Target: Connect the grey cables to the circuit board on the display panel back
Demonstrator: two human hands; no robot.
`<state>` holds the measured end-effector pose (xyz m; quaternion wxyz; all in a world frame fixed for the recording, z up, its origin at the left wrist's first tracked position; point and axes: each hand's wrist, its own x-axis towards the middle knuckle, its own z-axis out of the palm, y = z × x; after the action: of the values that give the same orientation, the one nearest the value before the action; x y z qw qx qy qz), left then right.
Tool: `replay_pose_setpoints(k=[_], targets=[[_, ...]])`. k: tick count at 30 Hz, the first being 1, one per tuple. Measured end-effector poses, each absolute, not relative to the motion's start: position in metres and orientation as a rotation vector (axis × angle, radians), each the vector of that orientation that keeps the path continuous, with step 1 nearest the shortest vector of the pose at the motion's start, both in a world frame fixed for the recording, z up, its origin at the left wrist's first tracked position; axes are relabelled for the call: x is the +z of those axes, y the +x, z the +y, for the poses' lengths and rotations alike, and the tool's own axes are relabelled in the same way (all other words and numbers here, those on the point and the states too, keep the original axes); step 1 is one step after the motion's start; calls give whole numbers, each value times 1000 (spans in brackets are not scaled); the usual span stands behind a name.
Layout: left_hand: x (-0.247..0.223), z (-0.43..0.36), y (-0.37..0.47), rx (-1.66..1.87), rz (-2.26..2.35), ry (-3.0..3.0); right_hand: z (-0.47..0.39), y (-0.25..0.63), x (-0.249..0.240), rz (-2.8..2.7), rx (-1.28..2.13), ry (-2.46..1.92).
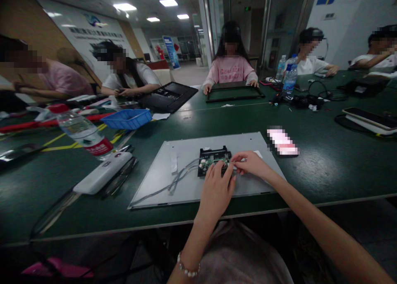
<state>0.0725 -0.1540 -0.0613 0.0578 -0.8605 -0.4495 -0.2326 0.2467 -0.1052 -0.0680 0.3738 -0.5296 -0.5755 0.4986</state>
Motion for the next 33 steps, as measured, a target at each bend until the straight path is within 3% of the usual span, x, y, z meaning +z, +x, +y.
replay_pose_setpoints(k=[16,26,33], targets=[[-64,-153,71,-757,-1414,-2623,-104,251,-64,-1478,1310,-1371],[-63,-156,72,-714,-1361,-2638,-108,243,-72,-1682,1096,-1355],[-64,-156,72,-718,-1382,-2629,-110,244,-68,-1902,693,-1360]])
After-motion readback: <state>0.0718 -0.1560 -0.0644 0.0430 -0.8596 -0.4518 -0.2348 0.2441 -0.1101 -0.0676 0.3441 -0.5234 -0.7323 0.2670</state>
